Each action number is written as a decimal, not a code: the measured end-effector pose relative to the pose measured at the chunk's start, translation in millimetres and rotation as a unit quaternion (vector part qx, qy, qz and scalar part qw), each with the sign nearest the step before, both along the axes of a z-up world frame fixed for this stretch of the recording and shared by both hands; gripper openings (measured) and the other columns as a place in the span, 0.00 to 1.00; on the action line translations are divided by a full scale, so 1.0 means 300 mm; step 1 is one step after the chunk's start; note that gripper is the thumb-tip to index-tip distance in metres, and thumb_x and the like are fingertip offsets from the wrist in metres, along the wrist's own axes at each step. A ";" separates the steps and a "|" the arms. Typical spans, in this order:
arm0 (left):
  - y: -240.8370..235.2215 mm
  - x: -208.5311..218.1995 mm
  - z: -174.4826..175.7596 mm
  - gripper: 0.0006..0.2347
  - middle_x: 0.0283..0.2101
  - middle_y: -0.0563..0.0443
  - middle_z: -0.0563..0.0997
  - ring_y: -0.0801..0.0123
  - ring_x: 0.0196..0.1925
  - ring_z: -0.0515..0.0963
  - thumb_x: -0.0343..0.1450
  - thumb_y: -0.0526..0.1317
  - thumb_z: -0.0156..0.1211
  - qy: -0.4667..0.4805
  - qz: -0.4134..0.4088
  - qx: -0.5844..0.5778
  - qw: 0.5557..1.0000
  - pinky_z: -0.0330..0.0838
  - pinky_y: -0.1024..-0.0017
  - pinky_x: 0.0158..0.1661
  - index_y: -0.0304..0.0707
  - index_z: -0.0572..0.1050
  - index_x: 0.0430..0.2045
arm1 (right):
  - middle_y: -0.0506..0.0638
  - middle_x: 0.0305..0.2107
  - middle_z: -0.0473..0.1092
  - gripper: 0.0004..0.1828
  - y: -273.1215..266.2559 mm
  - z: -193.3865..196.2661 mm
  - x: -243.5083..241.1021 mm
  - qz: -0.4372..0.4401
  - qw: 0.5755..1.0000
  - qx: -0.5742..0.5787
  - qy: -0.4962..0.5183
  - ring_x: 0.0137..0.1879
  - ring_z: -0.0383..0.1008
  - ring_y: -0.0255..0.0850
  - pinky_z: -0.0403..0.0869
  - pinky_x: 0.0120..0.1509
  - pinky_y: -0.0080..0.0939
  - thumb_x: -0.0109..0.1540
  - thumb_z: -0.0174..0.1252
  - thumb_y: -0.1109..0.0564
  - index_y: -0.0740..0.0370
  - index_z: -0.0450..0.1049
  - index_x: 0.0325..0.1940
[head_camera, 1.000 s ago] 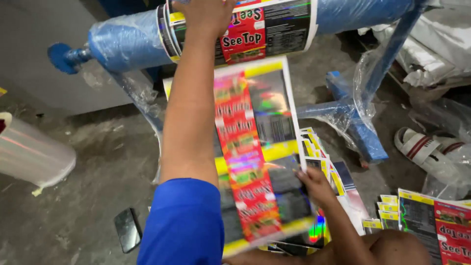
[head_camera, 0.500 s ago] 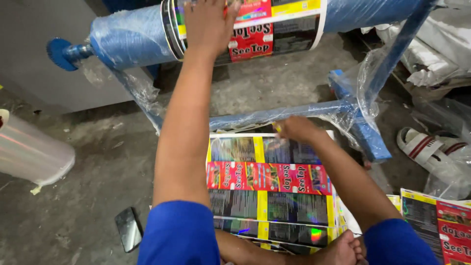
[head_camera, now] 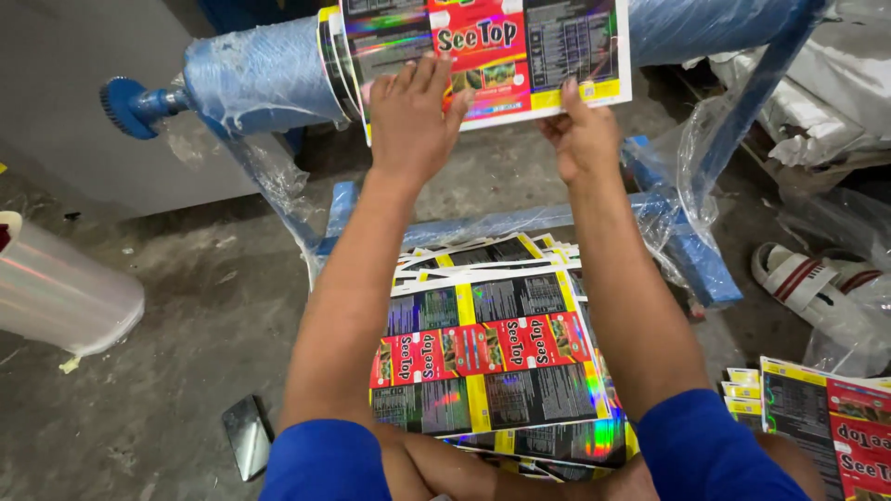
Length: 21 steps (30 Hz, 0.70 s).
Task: Stacking printed holographic labels from a roll into an organized pile on the floor.
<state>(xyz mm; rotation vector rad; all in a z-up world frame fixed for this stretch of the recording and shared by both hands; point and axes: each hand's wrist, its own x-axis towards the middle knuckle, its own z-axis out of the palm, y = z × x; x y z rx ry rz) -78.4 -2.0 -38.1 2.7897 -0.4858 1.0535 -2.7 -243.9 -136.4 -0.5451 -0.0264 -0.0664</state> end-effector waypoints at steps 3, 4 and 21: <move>0.028 0.068 0.006 0.27 0.73 0.44 0.63 0.49 0.75 0.60 0.80 0.58 0.46 -0.001 0.002 0.005 1.000 0.52 0.42 0.70 0.38 0.65 0.69 | 0.49 0.42 0.75 0.19 -0.032 -0.108 -0.013 -0.081 0.974 -0.189 -0.098 0.43 0.75 0.40 0.76 0.50 0.45 0.65 0.64 0.47 0.58 0.73 0.55; 0.046 0.115 0.001 0.27 0.74 0.43 0.61 0.46 0.75 0.58 0.80 0.58 0.47 -0.036 0.013 0.021 0.999 0.49 0.38 0.68 0.38 0.64 0.69 | 0.49 0.40 0.76 0.15 -0.035 -0.132 -0.030 -0.086 0.973 -0.195 -0.084 0.42 0.76 0.39 0.76 0.49 0.44 0.66 0.63 0.50 0.59 0.74 0.52; 0.085 0.338 0.189 0.24 0.65 0.41 0.72 0.44 0.68 0.66 0.80 0.57 0.46 -0.023 0.020 0.029 0.999 0.55 0.31 0.59 0.38 0.68 0.63 | 0.56 0.63 0.66 0.34 -0.367 -0.512 -0.624 0.311 0.913 -0.064 -0.256 0.70 0.68 0.50 0.68 0.74 0.57 0.62 0.62 0.51 0.65 0.60 0.69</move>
